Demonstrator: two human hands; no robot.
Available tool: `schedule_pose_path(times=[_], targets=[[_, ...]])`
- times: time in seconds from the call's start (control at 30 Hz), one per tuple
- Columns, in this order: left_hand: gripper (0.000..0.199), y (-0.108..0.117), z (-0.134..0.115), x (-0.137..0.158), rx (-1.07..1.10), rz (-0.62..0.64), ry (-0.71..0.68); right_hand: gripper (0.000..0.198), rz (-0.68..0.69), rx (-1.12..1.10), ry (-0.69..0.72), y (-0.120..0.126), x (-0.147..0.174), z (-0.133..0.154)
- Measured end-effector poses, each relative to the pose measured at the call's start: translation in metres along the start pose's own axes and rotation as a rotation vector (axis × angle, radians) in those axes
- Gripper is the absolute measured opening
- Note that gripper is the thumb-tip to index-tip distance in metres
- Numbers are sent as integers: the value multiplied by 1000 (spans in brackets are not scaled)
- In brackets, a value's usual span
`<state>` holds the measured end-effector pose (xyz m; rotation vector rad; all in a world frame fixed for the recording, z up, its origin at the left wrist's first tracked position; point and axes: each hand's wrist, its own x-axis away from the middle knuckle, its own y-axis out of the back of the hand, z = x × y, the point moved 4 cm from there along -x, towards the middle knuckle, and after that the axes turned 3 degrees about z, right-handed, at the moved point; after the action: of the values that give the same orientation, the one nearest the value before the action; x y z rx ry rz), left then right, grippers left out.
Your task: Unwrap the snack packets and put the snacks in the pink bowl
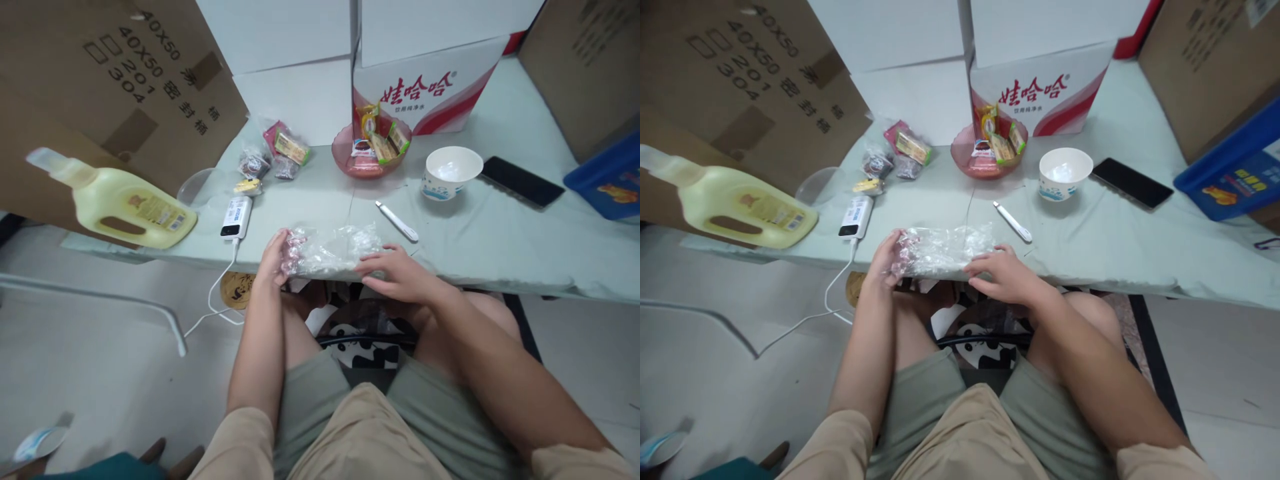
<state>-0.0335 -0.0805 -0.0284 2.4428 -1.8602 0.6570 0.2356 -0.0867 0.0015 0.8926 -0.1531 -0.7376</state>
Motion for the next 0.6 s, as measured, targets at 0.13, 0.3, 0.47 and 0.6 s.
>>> schedule_pose_path(times=[0.13,0.3,0.47,0.6], targets=[[29,-5,-6,14,39,218,69,24,-645,-138,-202,39,20,-7],[38,-22,4,22,-36,482,152,52,-356,-222,-49,25,-6,-9],[46,-36,19,21,-121,592,252,75,-1,-218,43,-4,-31,-3],[48,-42,8,16,-84,489,136,20,222,-361,-24,-18,-30,4]])
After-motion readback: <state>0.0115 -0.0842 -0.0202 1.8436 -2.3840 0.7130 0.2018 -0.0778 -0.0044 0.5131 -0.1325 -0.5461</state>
